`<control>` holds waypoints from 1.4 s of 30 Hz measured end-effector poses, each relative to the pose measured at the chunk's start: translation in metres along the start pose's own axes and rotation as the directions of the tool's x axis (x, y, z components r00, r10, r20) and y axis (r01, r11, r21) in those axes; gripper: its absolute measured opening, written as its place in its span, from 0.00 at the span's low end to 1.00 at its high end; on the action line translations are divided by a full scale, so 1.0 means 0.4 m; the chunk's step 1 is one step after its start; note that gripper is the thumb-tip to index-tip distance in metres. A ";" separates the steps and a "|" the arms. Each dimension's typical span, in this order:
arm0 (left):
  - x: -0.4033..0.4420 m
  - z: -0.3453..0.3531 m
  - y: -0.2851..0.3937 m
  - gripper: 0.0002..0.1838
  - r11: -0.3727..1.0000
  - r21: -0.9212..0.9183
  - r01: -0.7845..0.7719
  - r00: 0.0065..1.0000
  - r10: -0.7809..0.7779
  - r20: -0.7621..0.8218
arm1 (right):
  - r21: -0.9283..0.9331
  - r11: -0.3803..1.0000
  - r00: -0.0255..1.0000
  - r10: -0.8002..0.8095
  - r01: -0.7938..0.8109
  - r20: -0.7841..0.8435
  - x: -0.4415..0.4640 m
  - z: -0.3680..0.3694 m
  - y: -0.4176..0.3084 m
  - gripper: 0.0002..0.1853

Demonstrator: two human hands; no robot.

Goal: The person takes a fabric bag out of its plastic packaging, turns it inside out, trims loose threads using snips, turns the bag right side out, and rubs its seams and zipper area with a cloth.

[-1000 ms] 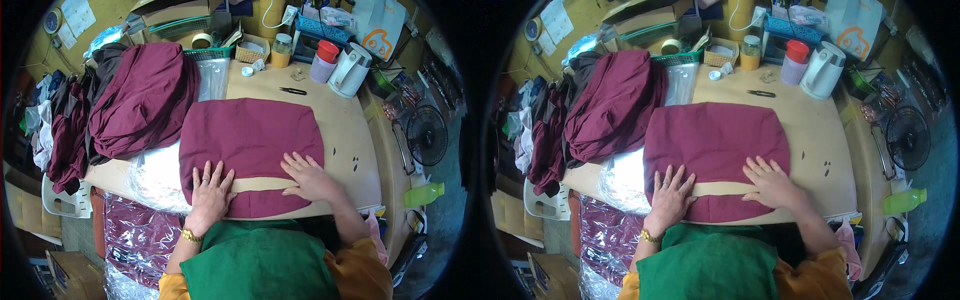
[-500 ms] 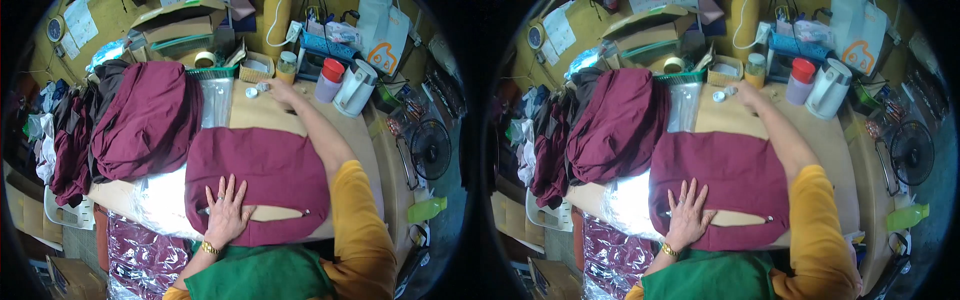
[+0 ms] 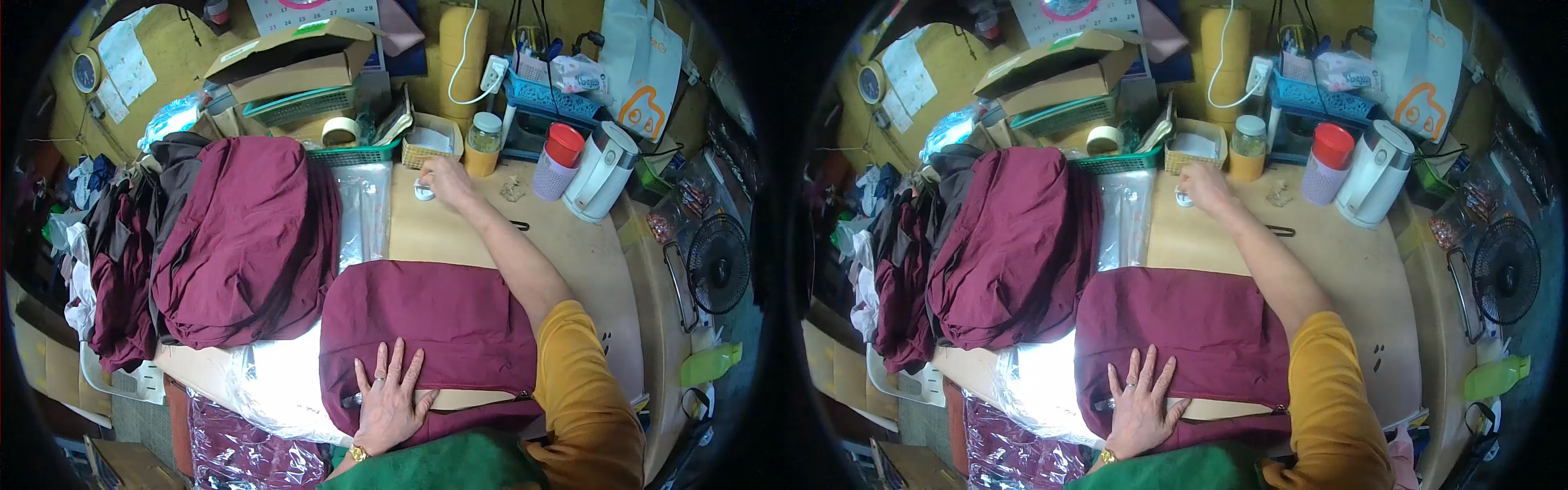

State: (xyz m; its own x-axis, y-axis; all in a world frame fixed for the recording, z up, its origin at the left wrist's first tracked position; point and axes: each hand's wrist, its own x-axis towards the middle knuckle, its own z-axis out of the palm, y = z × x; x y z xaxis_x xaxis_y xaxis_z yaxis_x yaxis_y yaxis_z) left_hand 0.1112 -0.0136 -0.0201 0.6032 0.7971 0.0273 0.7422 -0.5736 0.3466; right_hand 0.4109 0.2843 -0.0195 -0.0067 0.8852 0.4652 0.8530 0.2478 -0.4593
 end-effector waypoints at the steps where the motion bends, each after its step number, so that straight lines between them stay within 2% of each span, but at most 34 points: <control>1: 0.002 -0.004 0.003 0.37 1.000 -0.015 0.007 1.000 -0.007 -0.002 | 0.000 1.000 1.000 0.007 -0.007 0.002 0.004 0.028 0.012 0.07; 3: 0.007 -0.004 0.001 0.36 0.999 -0.027 0.019 1.000 -0.019 -0.004 | -0.280 0.960 1.000 -0.001 0.009 0.026 0.012 0.078 0.017 0.08; 4: 0.008 0.002 -0.005 0.33 1.000 -0.012 0.015 1.000 -0.015 -0.017 | -0.318 0.943 0.995 -0.086 0.097 0.049 0.011 0.088 0.019 0.07; 5: 0.003 0.010 -0.006 0.30 1.000 -0.004 0.014 1.000 -0.014 -0.027 | -0.313 0.944 0.995 -0.085 0.100 0.059 0.010 0.097 0.020 0.07; 7: 0.008 0.007 -0.002 0.25 1.000 -0.027 0.016 0.995 -0.019 -0.099 | -0.436 0.861 0.950 -0.310 0.261 -0.043 -0.015 0.106 0.023 0.06; 9: 0.007 0.016 -0.003 0.22 0.999 -0.044 0.007 0.984 -0.014 -0.176 | -0.402 0.865 0.952 -0.299 0.301 0.070 -0.013 0.091 0.024 0.07; 11: 0.004 0.016 -0.002 0.26 0.999 -0.021 0.024 0.982 -0.028 -0.188 | -0.519 0.842 0.964 -0.003 0.145 0.265 0.029 0.029 -0.046 0.07; 13: 0.001 0.023 -0.004 0.28 0.998 -0.033 0.045 0.981 -0.051 -0.188 | -0.448 0.894 0.999 0.000 0.015 0.034 0.028 -0.035 -0.098 0.06; 15: -0.001 0.030 -0.004 0.30 0.997 -0.046 0.067 0.978 -0.074 -0.195 | -0.152 0.986 0.997 -0.069 0.062 -0.041 -0.017 -0.141 -0.198 0.08; 17: -0.004 0.033 -0.008 0.32 0.998 0.051 0.042 0.988 -0.034 -0.152 | 0.279 0.960 0.978 -0.093 0.039 0.184 -0.097 -0.214 -0.273 0.08; 19: -0.009 0.041 -0.011 0.32 0.998 0.047 0.038 0.988 -0.030 -0.149 | 0.551 0.781 0.837 -0.070 -0.293 0.543 -0.269 -0.260 -0.381 0.05; 20: -0.010 0.043 -0.012 0.32 0.997 0.068 0.034 0.988 -0.023 -0.151 | 0.593 0.787 0.801 -0.241 -0.169 0.548 -0.357 -0.236 -0.386 0.02; 21: -0.010 0.046 -0.014 0.33 0.996 0.089 0.030 0.988 -0.016 -0.152 | 0.527 0.845 0.759 -0.281 -0.094 0.587 -0.429 -0.264 -0.444 0.02; 23: -0.012 0.058 -0.022 0.33 0.996 0.092 0.016 0.986 -0.001 -0.168 | 0.377 0.926 0.867 -0.191 0.003 0.461 -0.582 -0.203 -0.455 0.03; 25: -0.015 0.062 -0.018 0.33 0.996 0.094 0.003 0.984 0.014 -0.179 | 0.274 0.951 0.938 -0.220 0.144 0.269 -0.714 -0.133 -0.435 0.02; 26: -0.016 0.057 -0.014 0.34 0.995 0.099 -0.001 0.985 0.018 -0.169 | 0.241 0.956 0.946 -0.226 0.169 0.233 -0.741 -0.148 -0.444 0.02; 27: -0.015 0.051 -0.013 0.34 0.994 0.105 -0.003 0.987 0.020 -0.161 | 0.241 0.955 0.946 -0.227 0.171 0.230 -0.749 -0.176 -0.443 0.02; 29: -0.016 0.049 -0.013 0.34 0.992 0.124 -0.007 0.988 0.026 -0.150 | 0.090 0.982 0.914 -0.190 0.169 0.360 -0.766 -0.227 -0.440 0.04; 30: -0.014 0.051 -0.009 0.34 0.991 0.134 -0.005 0.989 0.025 -0.146 | 0.083 0.980 0.899 -0.197 0.178 0.391 -0.762 -0.212 -0.417 0.05; 31: -0.017 0.055 -0.006 0.34 0.991 0.132 -0.012 0.989 0.031 -0.142 | 0.079 0.982 0.901 -0.189 0.172 0.391 -0.761 -0.188 -0.412 0.05; 33: -0.014 0.056 -0.008 0.33 0.991 0.133 0.001 0.987 0.020 -0.158 | 0.163 0.938 0.911 -0.339 0.307 0.234 -0.732 -0.124 -0.439 0.05; 34: -0.015 0.054 -0.008 0.33 0.992 0.126 0.027 0.988 -0.007 -0.153 | 0.140 0.946 0.927 -0.316 0.292 0.203 -0.726 -0.114 -0.466 0.03; 37: -0.016 0.055 -0.010 0.33 0.993 0.112 0.036 0.989 -0.019 -0.148 | 0.089 0.955 0.940 -0.293 0.282 0.173 -0.749 -0.132 -0.452 0.02; 38: -0.015 0.052 -0.008 0.32 0.993 0.107 0.042 0.990 -0.027 -0.142 | 0.008 0.951 0.932 -0.305 0.309 0.196 -0.758 -0.156 -0.449 0.02; 42: -0.015 0.053 -0.005 0.32 0.990 0.137 0.030 0.989 -0.010 -0.147 | -0.054 0.949 0.922 -0.287 0.310 0.259 -0.741 -0.163 -0.469 0.02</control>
State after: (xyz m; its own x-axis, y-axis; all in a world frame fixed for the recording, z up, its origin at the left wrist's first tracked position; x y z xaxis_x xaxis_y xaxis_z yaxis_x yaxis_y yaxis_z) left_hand 0.1124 -0.0211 -0.0407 0.5466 0.8217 0.1614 0.7931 -0.5698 0.2152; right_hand 0.2868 -0.0503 -0.0220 -0.3859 0.8472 0.3652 0.8356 0.4887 -0.2510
